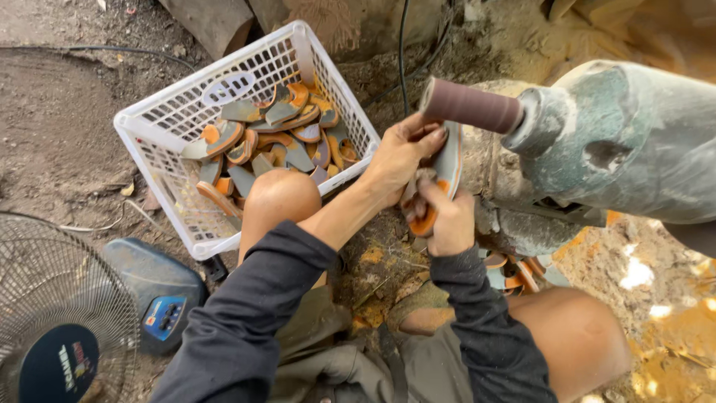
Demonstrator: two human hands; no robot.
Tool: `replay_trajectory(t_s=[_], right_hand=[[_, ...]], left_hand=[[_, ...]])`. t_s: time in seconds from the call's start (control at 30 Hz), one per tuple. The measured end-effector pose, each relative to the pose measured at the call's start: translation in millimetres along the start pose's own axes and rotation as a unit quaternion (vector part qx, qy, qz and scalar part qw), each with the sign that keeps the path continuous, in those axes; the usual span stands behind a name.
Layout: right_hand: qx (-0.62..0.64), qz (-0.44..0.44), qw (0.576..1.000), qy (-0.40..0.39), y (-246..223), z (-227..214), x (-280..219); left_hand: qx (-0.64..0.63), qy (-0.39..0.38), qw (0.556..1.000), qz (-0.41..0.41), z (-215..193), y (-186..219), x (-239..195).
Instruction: The person sits on the ground and uses a rotating sanding drum to smooth the edges of orange and grey sandal soles. They pick each sole from a white basket, press it against the spinning drum, rotate it to sand different edges, and return it to the basket.
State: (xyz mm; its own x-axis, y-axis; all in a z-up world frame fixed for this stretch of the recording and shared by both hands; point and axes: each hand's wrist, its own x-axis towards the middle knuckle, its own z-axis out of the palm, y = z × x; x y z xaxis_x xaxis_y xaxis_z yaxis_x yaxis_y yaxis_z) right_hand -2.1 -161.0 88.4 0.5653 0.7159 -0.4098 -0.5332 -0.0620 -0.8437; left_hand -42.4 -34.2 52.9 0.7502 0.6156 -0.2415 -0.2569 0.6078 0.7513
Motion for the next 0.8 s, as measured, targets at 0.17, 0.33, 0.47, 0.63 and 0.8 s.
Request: replay_trajectory(t_s=[0.17,0.33,0.47,0.63,0.8], right_hand=[[0.019,-0.007,1.000,-0.003,2,1,20],[0.030,-0.029,0.999,-0.017,-3,7,37],[0.038,-0.033,0.999,-0.015,-10,12,48],[0.038,-0.029,0.999,-0.016,-15,17,59],[0.024,-0.045,0.999,-0.018,-15,16,54]], left_hand=[[-0.052,0.002,0.999,0.009,-7,-11,27],[-0.049,0.006,0.998,0.031,-9,-11,45],[-0.063,-0.006,0.997,0.041,-9,-8,56],[-0.067,-0.007,0.997,0.036,-8,2,62],[-0.046,-0.006,0.998,0.036,-8,5,58]])
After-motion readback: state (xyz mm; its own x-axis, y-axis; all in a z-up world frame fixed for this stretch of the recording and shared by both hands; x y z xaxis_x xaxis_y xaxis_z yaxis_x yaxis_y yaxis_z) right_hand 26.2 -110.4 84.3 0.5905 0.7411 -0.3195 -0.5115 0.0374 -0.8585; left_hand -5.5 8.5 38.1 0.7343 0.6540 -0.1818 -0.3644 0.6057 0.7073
